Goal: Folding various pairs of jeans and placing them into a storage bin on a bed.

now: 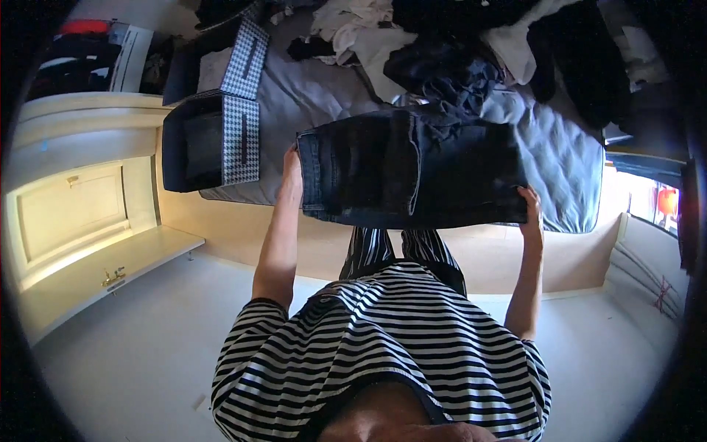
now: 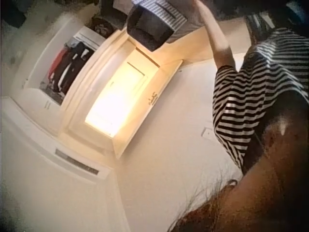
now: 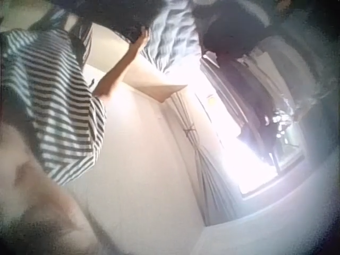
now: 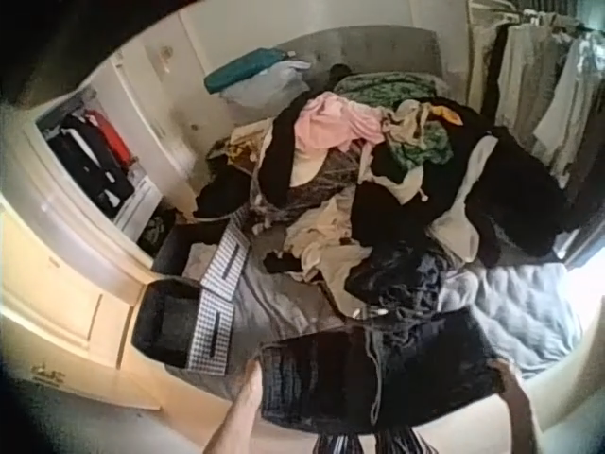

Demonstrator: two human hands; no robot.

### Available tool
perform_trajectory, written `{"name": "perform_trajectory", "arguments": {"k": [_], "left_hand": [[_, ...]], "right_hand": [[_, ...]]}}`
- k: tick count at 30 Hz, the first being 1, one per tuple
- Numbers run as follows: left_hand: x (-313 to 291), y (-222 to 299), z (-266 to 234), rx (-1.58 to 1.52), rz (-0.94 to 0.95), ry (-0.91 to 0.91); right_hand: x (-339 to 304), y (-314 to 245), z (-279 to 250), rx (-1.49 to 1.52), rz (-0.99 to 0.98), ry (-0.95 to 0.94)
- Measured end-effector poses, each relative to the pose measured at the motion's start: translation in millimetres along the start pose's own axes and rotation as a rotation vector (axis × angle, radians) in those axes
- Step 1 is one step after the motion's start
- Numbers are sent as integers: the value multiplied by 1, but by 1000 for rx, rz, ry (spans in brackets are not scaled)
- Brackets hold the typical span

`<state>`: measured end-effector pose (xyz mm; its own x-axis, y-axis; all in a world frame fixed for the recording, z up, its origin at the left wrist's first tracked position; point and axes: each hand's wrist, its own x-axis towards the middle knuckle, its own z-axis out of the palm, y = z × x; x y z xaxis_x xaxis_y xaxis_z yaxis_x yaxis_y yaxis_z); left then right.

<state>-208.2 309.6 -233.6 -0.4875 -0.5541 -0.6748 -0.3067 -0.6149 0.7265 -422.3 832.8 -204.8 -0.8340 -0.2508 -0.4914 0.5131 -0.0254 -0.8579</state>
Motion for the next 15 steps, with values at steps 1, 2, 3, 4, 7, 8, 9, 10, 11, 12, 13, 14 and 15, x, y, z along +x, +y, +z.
{"name": "perform_trajectory", "arguments": {"k": [1,2,3,4,7,8,9,10,11,12,13,14,15], "left_hand": [[19,-13,6,-11,33,-58],[35,-26,26,52,-64,-65],[48,-43,42,64,-94,-95],[49,-53,39,257,-113,-16],[49,-94,-11,572,58,150],[49,-106,-6,565,16,207],[47,-116,-8,566,-21,277],[43,-123,-25,573,-23,301],[41,-126,-34,598,7,159],[37,-130,-38,620,36,16],[30,-132,-37,621,24,17],[25,-127,-15,681,-1,-11],[20,-123,-4,740,-16,-12]], "right_hand": [[14,39,-42,-88,29,1],[19,79,-85,-180,64,21],[17,112,-120,-292,112,112],[27,137,-125,-520,70,163],[45,159,-53,-745,-215,147],[52,171,-56,-815,-206,85],[55,185,-36,-1194,-463,113],[41,184,6,-808,-417,85],[35,182,36,-617,-251,28],[30,176,54,-521,25,-54],[19,161,77,-416,296,-94],[16,171,76,-438,296,-5],[13,182,80,-382,326,66]]}}
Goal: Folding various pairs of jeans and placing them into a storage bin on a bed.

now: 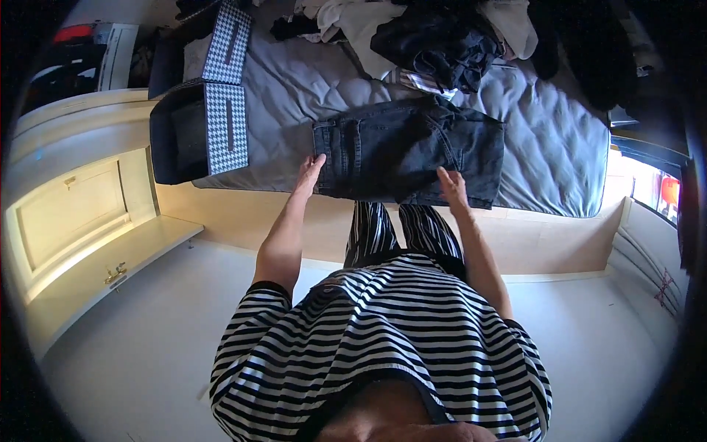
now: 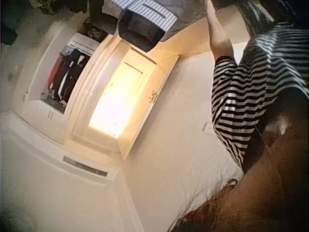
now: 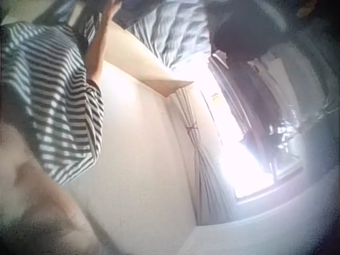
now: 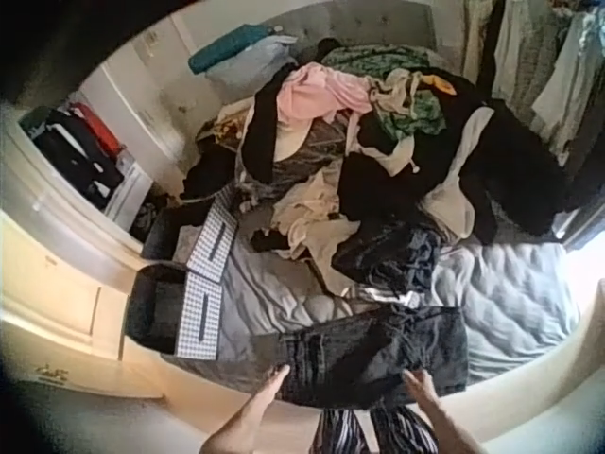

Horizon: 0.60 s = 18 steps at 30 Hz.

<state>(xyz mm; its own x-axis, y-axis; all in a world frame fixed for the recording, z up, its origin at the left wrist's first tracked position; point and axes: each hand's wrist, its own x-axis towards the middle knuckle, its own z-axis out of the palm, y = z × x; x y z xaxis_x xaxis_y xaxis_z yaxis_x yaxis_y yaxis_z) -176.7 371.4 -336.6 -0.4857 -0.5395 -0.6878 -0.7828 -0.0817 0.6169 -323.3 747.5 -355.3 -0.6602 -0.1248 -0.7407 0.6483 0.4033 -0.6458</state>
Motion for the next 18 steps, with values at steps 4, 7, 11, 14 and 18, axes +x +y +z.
{"name": "perform_trajectory", "arguments": {"k": [4,7,11,14,18], "left_hand": [[-5,-8,-11,-54,16,58],[-8,1,1,-152,-45,-29],[4,-6,-6,93,9,100],[-6,15,-2,175,78,113],[6,24,-5,349,65,202]], "right_hand": [[-10,-7,38,116,178,93],[5,-7,45,370,326,148],[23,-17,56,405,319,20],[20,-50,5,-157,330,-300],[73,-85,-66,-177,-250,-164]]}}
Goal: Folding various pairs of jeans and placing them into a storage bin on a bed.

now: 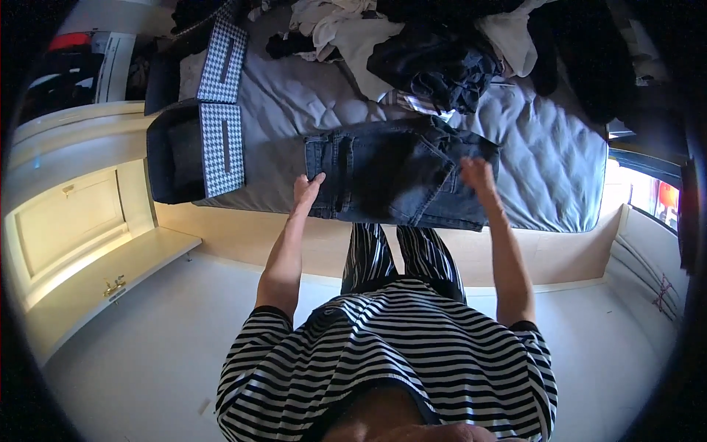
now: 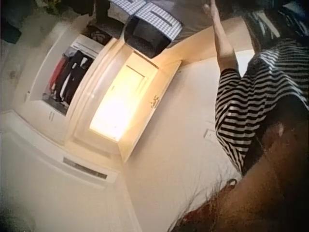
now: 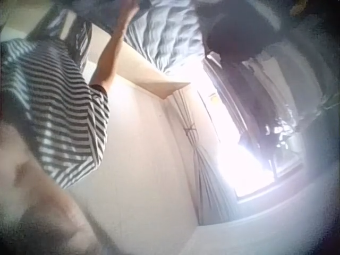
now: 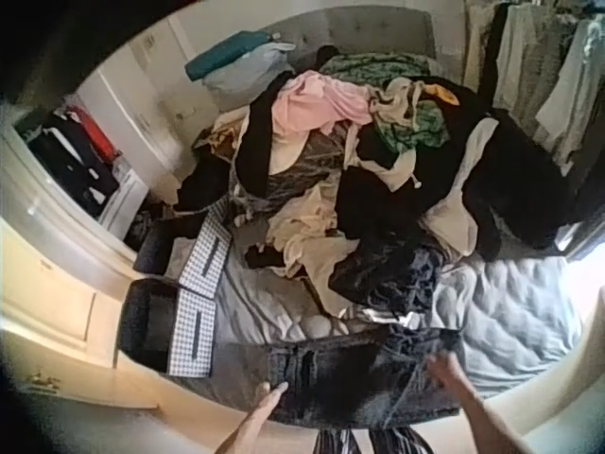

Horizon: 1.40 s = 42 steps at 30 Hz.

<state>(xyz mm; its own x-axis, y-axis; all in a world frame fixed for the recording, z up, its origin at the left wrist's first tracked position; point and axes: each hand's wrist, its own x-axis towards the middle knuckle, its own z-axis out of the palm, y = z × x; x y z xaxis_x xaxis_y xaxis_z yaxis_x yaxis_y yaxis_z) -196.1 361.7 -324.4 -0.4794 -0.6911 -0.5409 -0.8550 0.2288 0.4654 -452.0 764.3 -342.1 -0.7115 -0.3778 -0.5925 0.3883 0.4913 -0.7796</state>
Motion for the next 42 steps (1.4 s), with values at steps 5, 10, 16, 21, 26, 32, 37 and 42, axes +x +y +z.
{"name": "perform_trajectory", "arguments": {"k": [5,10,16,21,26,32,37,42], "left_hand": [[3,1,1,-121,8,60],[-4,17,7,-109,0,70],[-1,1,17,-160,-98,46],[-5,10,20,-146,-178,61],[15,-10,35,-257,-110,23],[5,-14,35,-282,-155,73],[2,-44,16,-235,-133,119],[-6,3,6,-260,-236,-45]], "right_hand": [[54,-83,-18,153,-70,182],[117,-139,8,394,73,62],[241,-190,41,539,285,95],[293,-235,40,464,-97,178],[285,-429,27,547,-535,-147],[204,-501,60,345,-474,127],[191,-404,66,-322,-100,-204],[136,-141,57,424,-167,-193]]}}
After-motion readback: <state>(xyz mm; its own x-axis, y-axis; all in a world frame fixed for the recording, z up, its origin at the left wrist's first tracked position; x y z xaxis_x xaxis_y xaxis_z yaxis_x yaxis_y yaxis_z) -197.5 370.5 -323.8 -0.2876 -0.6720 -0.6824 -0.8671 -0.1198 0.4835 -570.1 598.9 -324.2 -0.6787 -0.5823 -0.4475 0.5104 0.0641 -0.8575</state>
